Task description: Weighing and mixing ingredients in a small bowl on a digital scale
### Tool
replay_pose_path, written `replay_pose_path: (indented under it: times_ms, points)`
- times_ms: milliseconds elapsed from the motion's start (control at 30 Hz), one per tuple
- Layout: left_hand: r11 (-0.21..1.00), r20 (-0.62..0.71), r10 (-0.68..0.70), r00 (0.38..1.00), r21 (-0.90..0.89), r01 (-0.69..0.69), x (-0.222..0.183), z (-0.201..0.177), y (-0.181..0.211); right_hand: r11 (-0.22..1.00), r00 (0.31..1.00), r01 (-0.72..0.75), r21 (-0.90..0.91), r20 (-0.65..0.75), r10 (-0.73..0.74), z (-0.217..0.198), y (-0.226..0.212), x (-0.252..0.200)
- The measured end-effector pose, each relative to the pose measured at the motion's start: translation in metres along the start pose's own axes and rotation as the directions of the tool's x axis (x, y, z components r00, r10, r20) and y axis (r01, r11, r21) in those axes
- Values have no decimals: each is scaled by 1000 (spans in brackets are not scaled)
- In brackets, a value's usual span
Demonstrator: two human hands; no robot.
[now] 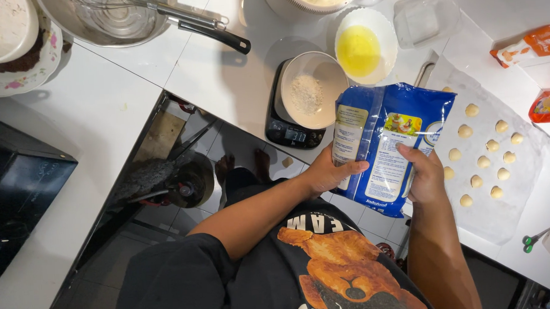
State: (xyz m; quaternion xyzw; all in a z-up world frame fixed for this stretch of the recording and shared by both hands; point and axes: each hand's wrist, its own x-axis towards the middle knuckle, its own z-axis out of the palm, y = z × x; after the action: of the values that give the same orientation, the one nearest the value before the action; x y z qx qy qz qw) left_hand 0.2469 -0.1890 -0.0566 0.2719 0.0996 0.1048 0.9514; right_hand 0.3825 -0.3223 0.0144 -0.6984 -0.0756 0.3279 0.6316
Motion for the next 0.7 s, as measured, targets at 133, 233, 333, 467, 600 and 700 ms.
replay_pose_path:
  times_ms: [133,233,333,467,600,700]
  points:
    - [984,28,55,998,170,-59,5,-3,-10,978,988,151,141,1,-152,7,2,-17]
    - [881,11,2,1000,473,-7,-4,1,16,941,969,230,248,35,-246,-8,-1,-36]
    - [750,-3,-50,999,660,40,-8,18,35,915,931,346,207,-194,-309,12,-12,-43]
    - [555,150,207,967,796,-242,1,39,25,853,876,429,299,-370,-311,7,-7,-45]
    - [367,244,357,902,851,-376,16,73,40,789,858,444,424,-454,-240,-12,-21,-32]
    - [363,251,397,883,840,-403,32,93,52,745,826,502,439,-498,-263,-9,-64,-20]
